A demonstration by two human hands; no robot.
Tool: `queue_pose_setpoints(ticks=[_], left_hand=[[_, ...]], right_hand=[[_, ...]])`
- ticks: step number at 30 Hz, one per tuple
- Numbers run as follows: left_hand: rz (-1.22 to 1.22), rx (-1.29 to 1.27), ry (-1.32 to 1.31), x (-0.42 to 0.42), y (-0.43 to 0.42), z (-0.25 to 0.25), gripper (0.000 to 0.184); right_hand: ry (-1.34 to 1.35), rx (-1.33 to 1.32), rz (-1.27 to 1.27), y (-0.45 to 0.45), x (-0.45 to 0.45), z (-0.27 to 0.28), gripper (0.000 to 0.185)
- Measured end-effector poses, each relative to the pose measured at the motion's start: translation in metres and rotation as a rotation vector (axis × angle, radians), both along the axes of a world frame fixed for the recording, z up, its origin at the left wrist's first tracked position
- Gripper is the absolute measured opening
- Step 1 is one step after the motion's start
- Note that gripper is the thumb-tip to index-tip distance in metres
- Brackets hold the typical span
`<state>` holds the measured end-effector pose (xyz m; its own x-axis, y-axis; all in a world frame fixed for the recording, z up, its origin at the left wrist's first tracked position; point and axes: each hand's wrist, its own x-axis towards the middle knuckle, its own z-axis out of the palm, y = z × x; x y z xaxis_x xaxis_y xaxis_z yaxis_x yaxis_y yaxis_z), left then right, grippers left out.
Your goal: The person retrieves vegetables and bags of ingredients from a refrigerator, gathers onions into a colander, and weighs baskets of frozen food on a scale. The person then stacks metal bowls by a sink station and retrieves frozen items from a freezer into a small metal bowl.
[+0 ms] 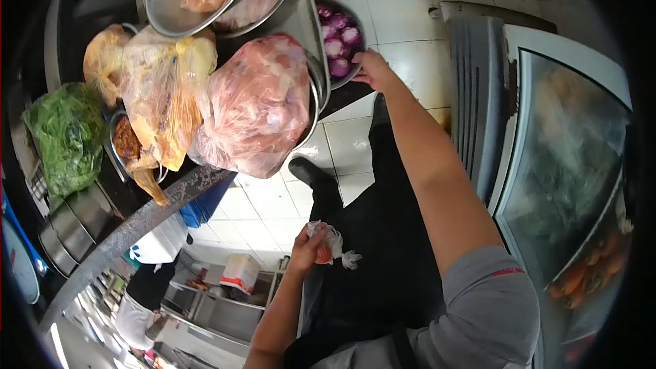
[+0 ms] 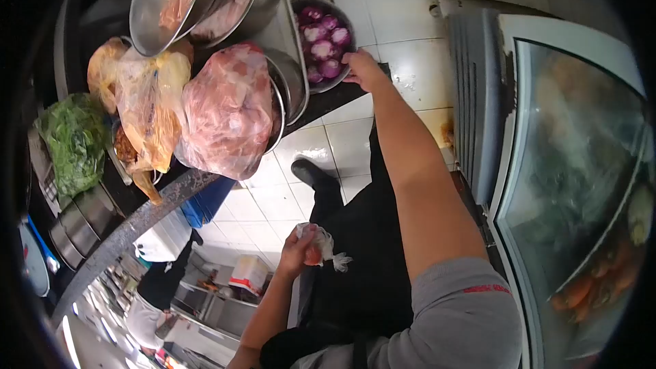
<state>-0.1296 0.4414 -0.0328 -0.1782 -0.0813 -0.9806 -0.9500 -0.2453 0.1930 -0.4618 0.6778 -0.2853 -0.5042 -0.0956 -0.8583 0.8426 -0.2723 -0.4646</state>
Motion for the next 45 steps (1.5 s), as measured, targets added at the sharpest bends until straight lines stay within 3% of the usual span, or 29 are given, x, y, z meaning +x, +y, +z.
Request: queue_pose_setpoints(ticks=[6, 9, 12, 14, 17, 19, 23, 25, 27, 29, 31, 33, 34, 35, 38, 40, 44, 45], left_hand=[[0.035, -0.046, -0.048, 0.017, 0.009, -0.006, 0.026], [0.039, -0.006, -0.061, 0.011, 0.007, -0.004, 0.027], [-0.086, -0.027, 0.062, -0.003, 0.004, -0.001, 0.028], [-0.138, 0.000, 0.143, -0.004, 0.002, -0.009, 0.024], [-0.051, 0.065, 0.134, -0.010, -0.009, -0.023, 0.025], [-0.028, 0.084, 0.143, -0.008, -0.019, -0.037, 0.026], [0.020, 0.098, 0.263, 0.015, -0.057, -0.051, 0.026], [0.100, 0.031, 0.345, 0.040, -0.084, -0.047, 0.025], [0.176, -0.146, 0.474, 0.062, -0.123, -0.037, 0.027], [0.206, -0.348, 0.519, 0.067, -0.173, -0.018, 0.030], [-0.216, -0.784, 1.008, 0.072, -0.239, -0.026, 0.040], [-0.590, -1.292, 1.101, 0.049, -0.287, -0.017, 0.038], [-0.637, -1.430, 1.139, 0.043, -0.308, -0.023, 0.035], [-0.683, -1.508, 1.171, 0.030, -0.321, -0.025, 0.032], [-0.739, -1.622, 1.350, 0.020, -0.361, -0.059, 0.051], [-0.779, -1.695, 1.626, 0.013, -0.378, -0.077, 0.048], [-0.752, -1.915, 1.754, 0.016, -0.428, -0.077, 0.038], [-0.532, -1.886, 2.025, 0.000, -0.441, -0.090, 0.045]], right_hand=[[0.049, 0.047, 0.055, -0.017, -0.013, -0.024, 0.036], [0.015, 0.190, 0.046, -0.003, -0.014, -0.042, 0.039], [0.124, 0.011, 0.012, 0.024, -0.011, -0.028, 0.046], [0.087, 0.342, 0.107, 0.021, -0.013, 0.010, 0.037], [0.108, 0.252, 0.131, 0.015, -0.006, -0.009, 0.036], [0.194, 0.083, 0.044, -0.003, 0.005, -0.019, 0.034], [0.276, 0.191, -0.222, -0.021, 0.047, -0.035, 0.037], [0.233, 0.138, -0.457, -0.028, 0.084, -0.018, 0.037], [0.151, 0.116, -0.439, -0.030, 0.145, -0.005, 0.038], [0.053, 0.135, -0.286, -0.028, 0.216, -0.019, 0.038], [-0.154, 0.205, -0.109, -0.039, 0.271, -0.035, 0.038], [-0.119, 0.180, 0.107, -0.051, 0.319, -0.062, 0.038], [-0.116, 0.213, 0.225, -0.071, 0.322, -0.061, 0.037], [-0.125, 0.257, 0.348, -0.093, 0.323, -0.060, 0.037], [-0.032, 0.300, 0.660, -0.152, 0.316, -0.092, 0.035], [0.118, 0.362, 0.950, -0.193, 0.298, -0.120, 0.034], [0.548, 0.513, 1.316, -0.255, 0.237, -0.187, 0.031], [0.688, 0.578, 1.376, -0.272, 0.220, -0.204, 0.030]])
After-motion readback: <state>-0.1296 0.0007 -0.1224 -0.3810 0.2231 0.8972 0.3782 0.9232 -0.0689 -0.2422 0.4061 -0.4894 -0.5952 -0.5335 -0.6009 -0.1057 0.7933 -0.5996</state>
